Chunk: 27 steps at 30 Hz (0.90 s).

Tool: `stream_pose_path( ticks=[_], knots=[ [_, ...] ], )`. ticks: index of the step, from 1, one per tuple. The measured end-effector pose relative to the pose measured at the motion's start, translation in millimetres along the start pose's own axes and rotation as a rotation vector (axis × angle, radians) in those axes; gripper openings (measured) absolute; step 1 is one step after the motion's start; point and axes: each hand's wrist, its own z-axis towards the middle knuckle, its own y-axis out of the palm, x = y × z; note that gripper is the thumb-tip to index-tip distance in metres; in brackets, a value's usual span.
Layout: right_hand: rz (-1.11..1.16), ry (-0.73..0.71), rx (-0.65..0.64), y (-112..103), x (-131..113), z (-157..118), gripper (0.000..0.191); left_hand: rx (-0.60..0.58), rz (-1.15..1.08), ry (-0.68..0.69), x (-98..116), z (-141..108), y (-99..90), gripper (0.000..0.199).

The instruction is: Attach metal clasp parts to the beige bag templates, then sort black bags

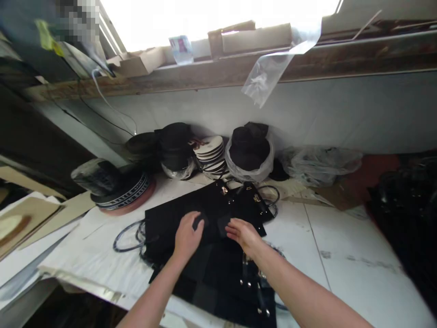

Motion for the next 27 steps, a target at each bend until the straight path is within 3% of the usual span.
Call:
stream_pose_path(
  ticks=[3, 6, 9, 14, 16, 19, 23, 27],
  knots=[
    [0.041, 0.037, 0.092, 40, 11, 47, 0.028, -0.073, 0.132, -0.019, -52, 85, 4.7, 0.063],
    [0.048, 0.06, 0.196, 57, 15, 76, 0.034, -0.188, 0.246, -0.096, -89, 146, 22.0, 0.087],
    [0.036, 0.107, 0.206, 66, 12, 92, 0.035, -0.307, 0.31, -0.171, -116, 179, 40.6, 0.102],
    [-0.055, 0.074, 0.221, 77, 5, 96, 0.032, -0.376, 0.347, -0.198, -138, 208, 49.3, 0.101],
    [-0.076, 0.014, 0.222, 70, 7, 83, 0.032, -0.37, 0.28, -0.152, -130, 213, 46.2, 0.094],
    [-0.143, -0.091, 0.299, 40, 8, 55, 0.04, -0.343, 0.18, 0.086, -92, 217, 50.0, 0.08],
    [-0.197, -0.106, 0.445, -11, -4, 29, 0.038, -0.491, 0.135, 0.282, -30, 214, 85.4, 0.078],
    [-0.118, -0.077, 0.458, -48, -21, 21, 0.035, -0.594, 0.196, 0.287, -1, 209, 121.9, 0.09]
  ],
)
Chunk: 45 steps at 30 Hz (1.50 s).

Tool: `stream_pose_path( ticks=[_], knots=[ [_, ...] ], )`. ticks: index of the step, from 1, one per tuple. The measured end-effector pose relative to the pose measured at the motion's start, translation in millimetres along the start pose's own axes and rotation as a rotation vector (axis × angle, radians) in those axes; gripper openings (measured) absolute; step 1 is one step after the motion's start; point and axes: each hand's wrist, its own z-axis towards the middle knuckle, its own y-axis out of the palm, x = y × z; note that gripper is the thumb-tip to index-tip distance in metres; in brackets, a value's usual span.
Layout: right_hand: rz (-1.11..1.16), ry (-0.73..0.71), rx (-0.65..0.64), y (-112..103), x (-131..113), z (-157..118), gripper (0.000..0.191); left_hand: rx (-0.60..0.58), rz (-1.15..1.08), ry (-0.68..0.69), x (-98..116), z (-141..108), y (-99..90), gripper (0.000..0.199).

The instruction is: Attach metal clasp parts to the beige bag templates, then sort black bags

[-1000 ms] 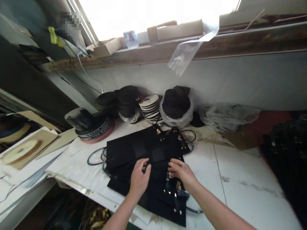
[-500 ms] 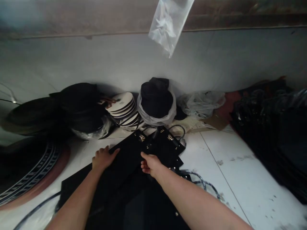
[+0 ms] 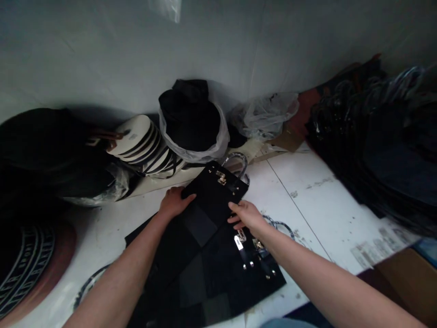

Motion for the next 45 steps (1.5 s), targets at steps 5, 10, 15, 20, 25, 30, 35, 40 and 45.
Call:
stream_pose_path(
  ticks=[5, 10, 15, 20, 25, 30, 35, 40, 45],
  knots=[
    [0.194, -0.015, 0.093, -16, -5, 20, 0.034, -0.094, -0.067, -0.059, 10, 16, -2.9, 0.099],
    [0.316, -0.117, 0.098, -7, -20, 5, 0.028, -0.104, -0.221, -0.053, 28, 14, -36.5, 0.091],
    [0.4, -0.163, -0.166, -1, -1, -87, 0.05, -0.287, -0.27, 0.071, 39, -17, -84.7, 0.086],
    [0.2, 0.365, -0.284, -13, 90, -137, 0.028, -0.409, -0.127, 0.239, 38, -58, -53.6, 0.084],
    [0.034, 0.45, -0.307, -35, 144, -137, 0.044, -0.299, -0.06, 0.39, 35, -78, 9.3, 0.086],
    [0.049, 0.489, -0.265, -50, 166, -150, 0.076, -0.348, -0.09, 0.291, 52, -84, 5.2, 0.09],
    [0.304, 0.424, -0.069, -51, 200, -151, 0.093, -0.513, -0.261, 0.276, 77, -99, -4.3, 0.098],
    [0.493, 0.244, 0.004, -56, 216, -153, 0.101, -0.575, -0.134, 0.373, 91, -120, 0.6, 0.1],
    [0.781, 0.167, -0.109, -66, 219, -157, 0.086, -0.502, -0.026, 0.342, 110, -138, 11.3, 0.103]
  ],
)
